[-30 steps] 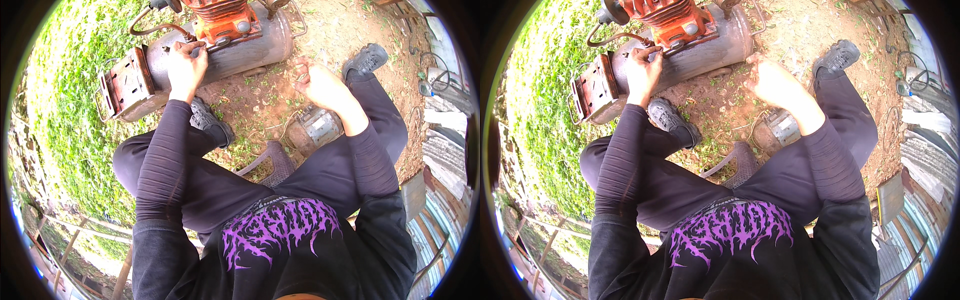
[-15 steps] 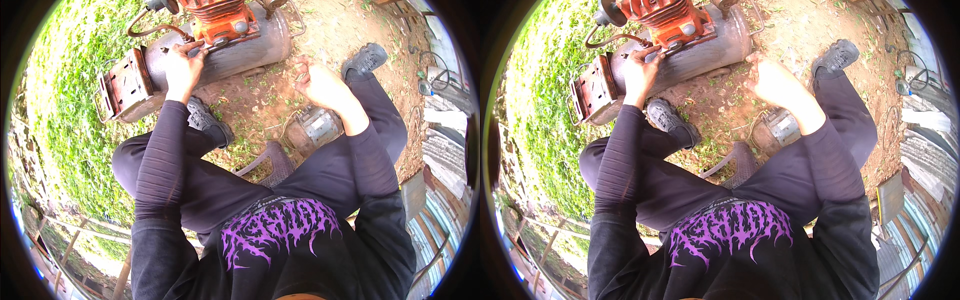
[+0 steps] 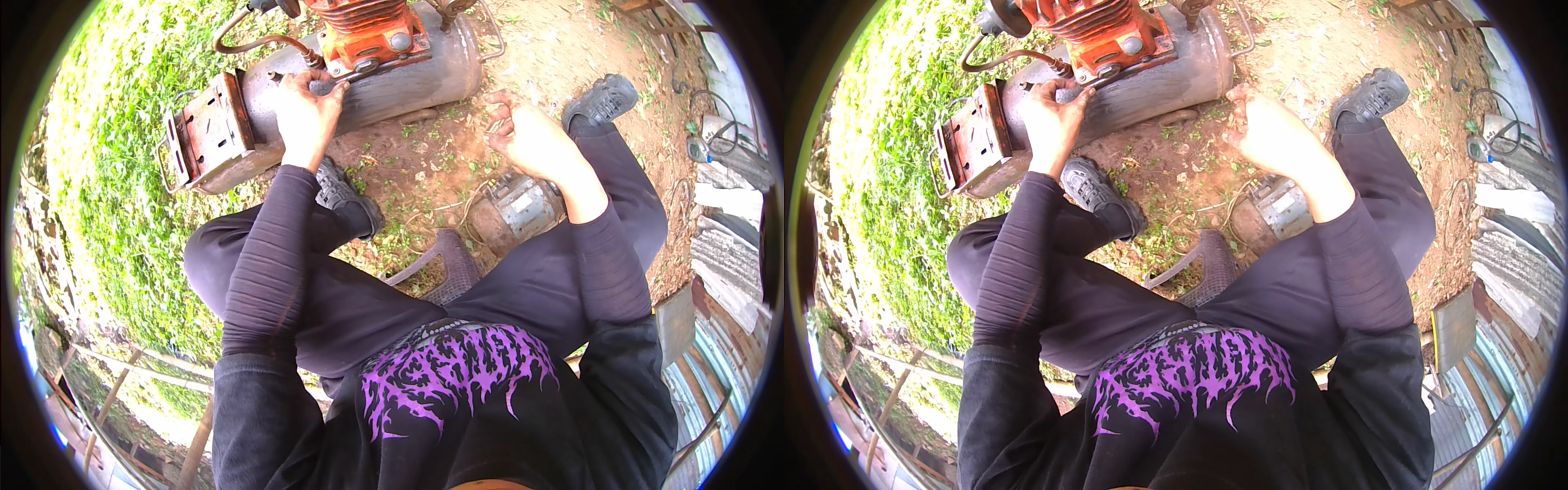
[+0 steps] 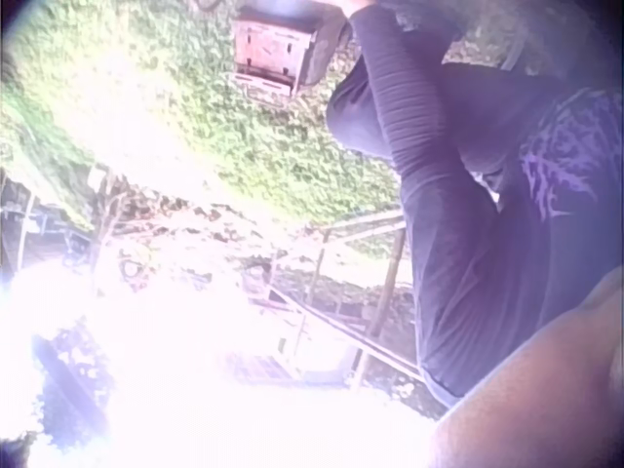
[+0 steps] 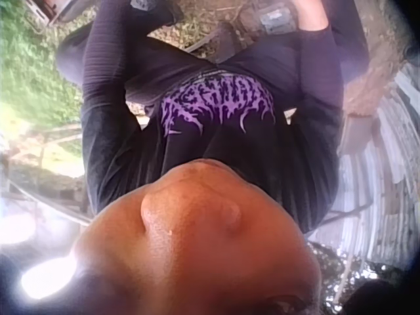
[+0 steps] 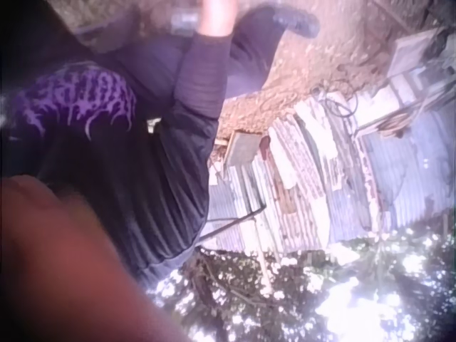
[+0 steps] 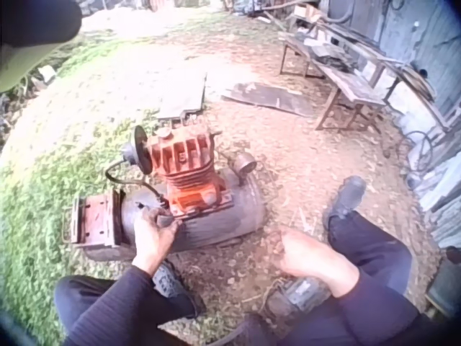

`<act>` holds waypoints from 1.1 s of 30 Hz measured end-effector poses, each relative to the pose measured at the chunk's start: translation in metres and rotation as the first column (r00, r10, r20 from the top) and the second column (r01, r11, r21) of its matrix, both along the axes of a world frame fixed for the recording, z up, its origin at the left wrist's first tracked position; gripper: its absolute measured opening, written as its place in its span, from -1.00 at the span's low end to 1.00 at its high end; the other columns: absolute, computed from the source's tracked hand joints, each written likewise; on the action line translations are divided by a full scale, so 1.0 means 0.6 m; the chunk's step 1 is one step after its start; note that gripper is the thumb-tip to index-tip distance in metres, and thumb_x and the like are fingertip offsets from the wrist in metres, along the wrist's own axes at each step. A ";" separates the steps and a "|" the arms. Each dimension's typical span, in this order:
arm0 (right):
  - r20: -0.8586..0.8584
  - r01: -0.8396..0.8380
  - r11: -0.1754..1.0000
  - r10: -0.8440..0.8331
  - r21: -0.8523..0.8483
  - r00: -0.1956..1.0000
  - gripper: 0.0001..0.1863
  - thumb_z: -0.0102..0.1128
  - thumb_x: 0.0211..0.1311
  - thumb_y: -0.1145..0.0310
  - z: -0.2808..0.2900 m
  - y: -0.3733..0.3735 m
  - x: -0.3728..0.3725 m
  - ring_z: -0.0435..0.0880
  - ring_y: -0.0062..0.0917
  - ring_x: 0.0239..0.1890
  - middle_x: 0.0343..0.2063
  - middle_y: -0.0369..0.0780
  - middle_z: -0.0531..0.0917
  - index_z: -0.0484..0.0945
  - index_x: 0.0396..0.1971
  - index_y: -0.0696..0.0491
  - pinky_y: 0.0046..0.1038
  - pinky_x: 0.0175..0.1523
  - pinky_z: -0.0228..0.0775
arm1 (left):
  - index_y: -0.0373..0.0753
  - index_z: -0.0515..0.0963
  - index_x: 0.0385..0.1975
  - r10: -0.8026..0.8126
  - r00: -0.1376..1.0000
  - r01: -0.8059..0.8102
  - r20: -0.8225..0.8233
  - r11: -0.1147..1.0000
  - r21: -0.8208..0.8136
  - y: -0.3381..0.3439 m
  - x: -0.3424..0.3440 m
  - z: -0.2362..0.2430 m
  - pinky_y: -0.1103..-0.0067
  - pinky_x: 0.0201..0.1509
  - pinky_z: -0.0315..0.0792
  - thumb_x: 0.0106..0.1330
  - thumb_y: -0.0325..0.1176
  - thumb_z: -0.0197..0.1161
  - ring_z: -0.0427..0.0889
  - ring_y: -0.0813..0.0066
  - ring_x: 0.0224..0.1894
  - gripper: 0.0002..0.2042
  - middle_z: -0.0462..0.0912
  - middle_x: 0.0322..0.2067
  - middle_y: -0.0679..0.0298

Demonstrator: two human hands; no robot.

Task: The person removes a nut from a motor using a wrench, picks up small parts from the ground and their lap, and handles the red motor head.

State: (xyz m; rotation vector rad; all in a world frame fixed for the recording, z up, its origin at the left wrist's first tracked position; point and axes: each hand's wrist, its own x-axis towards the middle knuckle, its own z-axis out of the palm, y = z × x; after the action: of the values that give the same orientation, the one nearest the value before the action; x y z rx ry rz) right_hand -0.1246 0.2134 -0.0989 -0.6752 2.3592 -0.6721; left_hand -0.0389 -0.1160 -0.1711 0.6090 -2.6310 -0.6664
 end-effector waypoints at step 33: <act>-0.009 0.036 0.989 -0.036 0.140 0.999 -0.46 0.25 0.23 0.27 0.034 0.046 -0.044 0.71 -0.35 -0.15 -0.08 0.00 0.66 0.44 0.19 0.17 -0.38 -0.03 0.54 | -0.38 0.58 -0.47 -0.184 0.901 0.336 0.394 0.869 -0.362 0.007 -0.060 0.050 0.20 -0.21 0.58 0.15 -0.41 0.20 0.69 -0.07 -0.36 -0.86 0.66 -0.46 -0.13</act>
State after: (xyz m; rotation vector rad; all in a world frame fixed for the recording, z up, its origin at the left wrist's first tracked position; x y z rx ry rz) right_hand -0.1510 0.2409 -0.0782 -0.5749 2.4030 -0.5137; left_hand -0.0752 -0.1116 -0.1411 0.2490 -3.0903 -0.0302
